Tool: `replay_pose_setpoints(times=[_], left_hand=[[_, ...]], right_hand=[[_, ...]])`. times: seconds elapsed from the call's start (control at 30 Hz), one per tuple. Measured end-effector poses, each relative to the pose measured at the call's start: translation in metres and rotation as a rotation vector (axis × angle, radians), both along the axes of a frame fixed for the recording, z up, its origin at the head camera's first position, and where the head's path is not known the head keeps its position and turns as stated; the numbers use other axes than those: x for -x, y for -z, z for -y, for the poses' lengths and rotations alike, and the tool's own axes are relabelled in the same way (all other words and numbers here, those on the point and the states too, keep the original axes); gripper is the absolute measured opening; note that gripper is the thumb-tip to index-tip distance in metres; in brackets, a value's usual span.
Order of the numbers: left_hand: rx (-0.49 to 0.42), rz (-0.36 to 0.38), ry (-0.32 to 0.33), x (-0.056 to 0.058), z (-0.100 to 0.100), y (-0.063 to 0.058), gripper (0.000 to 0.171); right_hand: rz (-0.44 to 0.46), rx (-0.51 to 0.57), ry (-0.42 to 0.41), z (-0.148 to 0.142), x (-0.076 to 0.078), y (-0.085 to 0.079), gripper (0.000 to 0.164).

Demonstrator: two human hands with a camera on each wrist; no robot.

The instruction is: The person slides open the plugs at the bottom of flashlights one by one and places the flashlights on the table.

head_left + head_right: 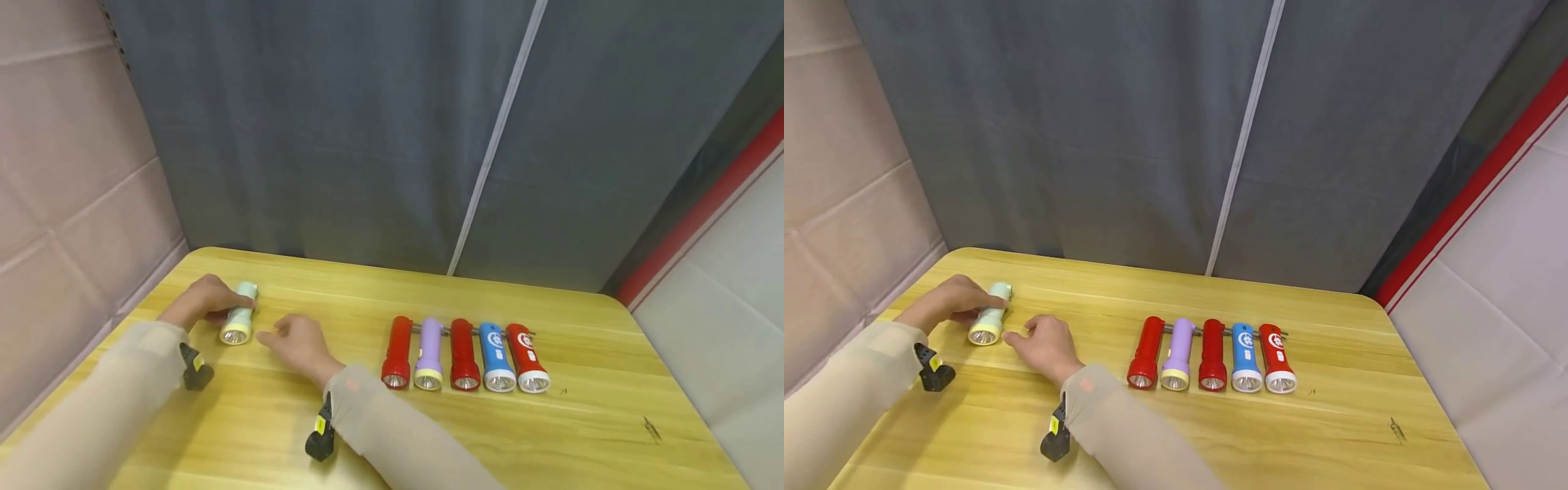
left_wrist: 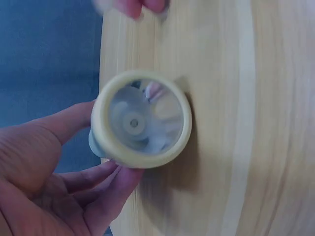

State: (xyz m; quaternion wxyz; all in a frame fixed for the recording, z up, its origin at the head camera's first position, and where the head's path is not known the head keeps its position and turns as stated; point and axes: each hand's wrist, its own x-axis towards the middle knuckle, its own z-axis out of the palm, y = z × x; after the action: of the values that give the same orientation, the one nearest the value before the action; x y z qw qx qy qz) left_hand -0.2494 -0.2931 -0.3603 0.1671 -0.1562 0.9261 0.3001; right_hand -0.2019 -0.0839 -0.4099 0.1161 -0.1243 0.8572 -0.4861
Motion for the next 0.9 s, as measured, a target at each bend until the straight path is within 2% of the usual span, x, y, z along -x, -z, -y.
replay_pose_setpoints(times=[0.27, 0.47, 0.6, 0.7, 0.8, 0.9], left_hand=[[-0.079, 0.041, 0.059, -0.011, -0.015, 0.010, 0.050], [-0.107, 0.038, 0.108, -0.017, -0.025, 0.009, 0.039], [-0.116, 0.032, 0.130, -0.016, -0.030, 0.007, 0.034], [-0.142, 0.028, 0.113, -0.017, -0.033, 0.006, 0.034], [-0.175, 0.018, 0.085, -0.019, -0.034, 0.004, 0.037], [-0.225, -0.002, 0.084, -0.021, -0.035, 0.003, 0.037]], right_hand=[[0.011, 0.019, 0.028, 0.004, -0.006, 0.002, 0.064], [-0.022, 0.059, -0.006, 0.009, -0.006, 0.005, 0.042], [-0.040, 0.066, -0.006, 0.011, -0.004, 0.006, 0.038], [-0.031, 0.084, -0.010, 0.009, -0.004, 0.004, 0.034], [0.018, 0.129, -0.018, 0.006, -0.004, 0.001, 0.028], [0.114, 0.187, -0.004, 0.003, -0.003, -0.004, 0.026]])
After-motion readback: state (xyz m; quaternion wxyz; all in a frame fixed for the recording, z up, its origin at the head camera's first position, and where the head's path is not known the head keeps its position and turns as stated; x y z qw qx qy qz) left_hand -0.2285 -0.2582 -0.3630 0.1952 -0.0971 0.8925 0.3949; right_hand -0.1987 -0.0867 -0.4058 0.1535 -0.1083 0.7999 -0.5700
